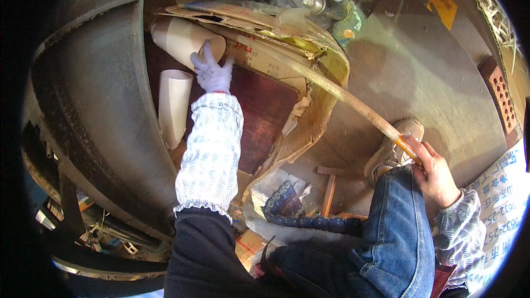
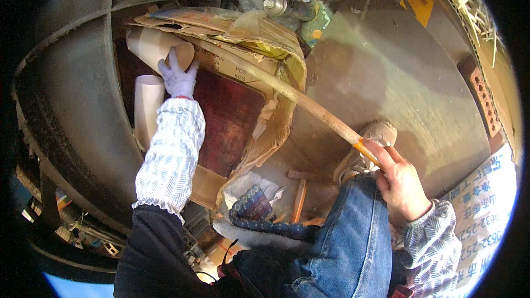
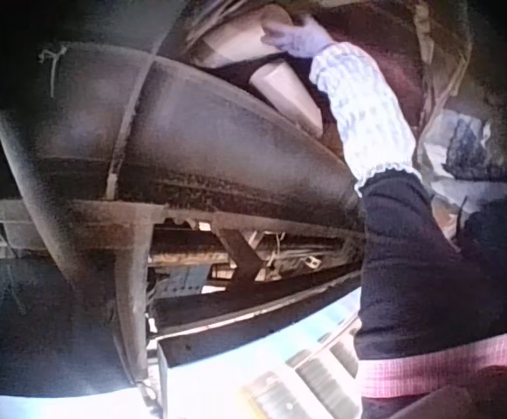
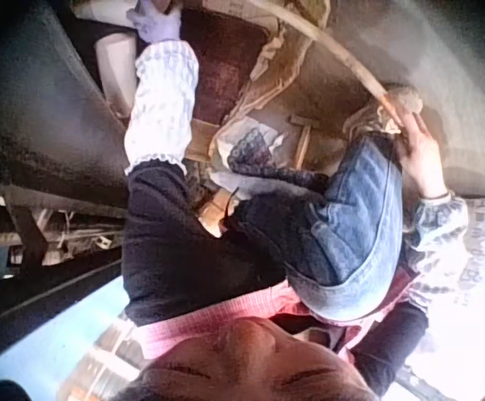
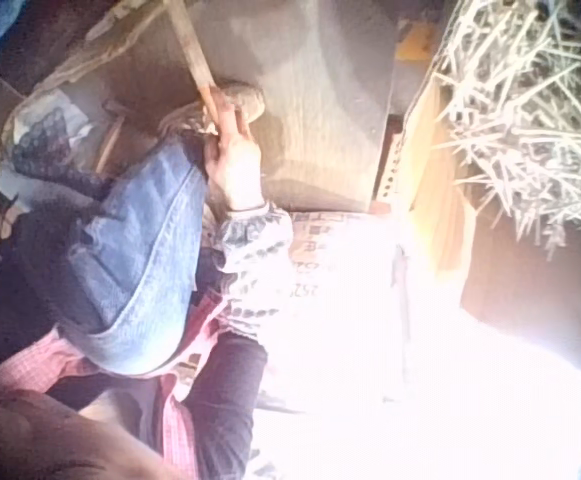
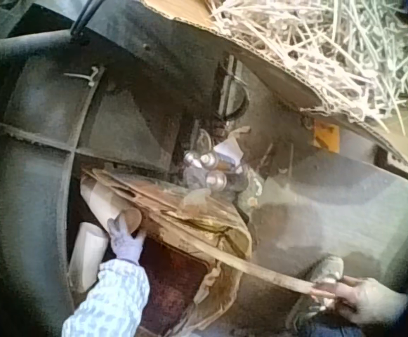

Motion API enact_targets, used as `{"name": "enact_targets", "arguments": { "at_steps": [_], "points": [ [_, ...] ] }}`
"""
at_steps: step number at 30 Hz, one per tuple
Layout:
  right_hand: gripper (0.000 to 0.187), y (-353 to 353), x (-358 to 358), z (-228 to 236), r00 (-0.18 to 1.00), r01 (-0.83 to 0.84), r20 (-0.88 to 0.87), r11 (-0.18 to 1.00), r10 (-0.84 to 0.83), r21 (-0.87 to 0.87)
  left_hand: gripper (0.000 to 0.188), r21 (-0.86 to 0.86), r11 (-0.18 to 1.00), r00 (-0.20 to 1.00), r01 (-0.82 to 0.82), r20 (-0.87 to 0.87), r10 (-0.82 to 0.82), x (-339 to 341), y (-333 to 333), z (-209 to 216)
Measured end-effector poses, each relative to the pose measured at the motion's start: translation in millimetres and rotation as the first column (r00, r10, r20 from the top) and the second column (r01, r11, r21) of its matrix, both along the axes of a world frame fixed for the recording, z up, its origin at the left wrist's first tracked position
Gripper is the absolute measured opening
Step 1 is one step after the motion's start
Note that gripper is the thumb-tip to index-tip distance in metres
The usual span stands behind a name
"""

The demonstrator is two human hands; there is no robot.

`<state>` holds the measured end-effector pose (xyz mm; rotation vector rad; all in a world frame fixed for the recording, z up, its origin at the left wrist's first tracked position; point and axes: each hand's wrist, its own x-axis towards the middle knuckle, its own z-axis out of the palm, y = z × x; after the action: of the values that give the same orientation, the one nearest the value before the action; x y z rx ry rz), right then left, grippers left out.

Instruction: The person sits on the floor and assembles cylindrical containers by attaching handles and applying adhesive tape to the body. The person repeatedly picks up containers, attaches handles, and wraps tape around the containers.

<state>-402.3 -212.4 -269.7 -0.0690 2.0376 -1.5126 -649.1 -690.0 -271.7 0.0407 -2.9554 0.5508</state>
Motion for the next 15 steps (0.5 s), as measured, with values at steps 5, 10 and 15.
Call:
{"name": "enact_targets", "arguments": {
  "at_steps": [5, 10, 15],
  "points": [
    [0.058, 11.0, 26.8, -10.0, 0.997, 0.048, 0.059, 0.998, -0.046, -0.039, 0.072, -0.301, 0.925, 0.944, -0.230, 0.161, 0.287, -58.6, -40.1, 34.9],
    [0.054, -23.9, 4.4, -18.3, 0.994, 0.060, 0.098, 0.998, -0.057, -0.024, 0.057, -0.273, 0.958, 0.970, 0.091, 0.244, -0.022, -43.8, -31.7, 83.9],
    [0.059, -59.8, -67.6, 16.6, 0.915, 0.003, -0.403, 0.997, -0.032, -0.072, 0.058, -0.071, 0.990, 0.953, 0.125, 0.287, -0.100, 93.4, 43.3, 131.1]
  ]
}}
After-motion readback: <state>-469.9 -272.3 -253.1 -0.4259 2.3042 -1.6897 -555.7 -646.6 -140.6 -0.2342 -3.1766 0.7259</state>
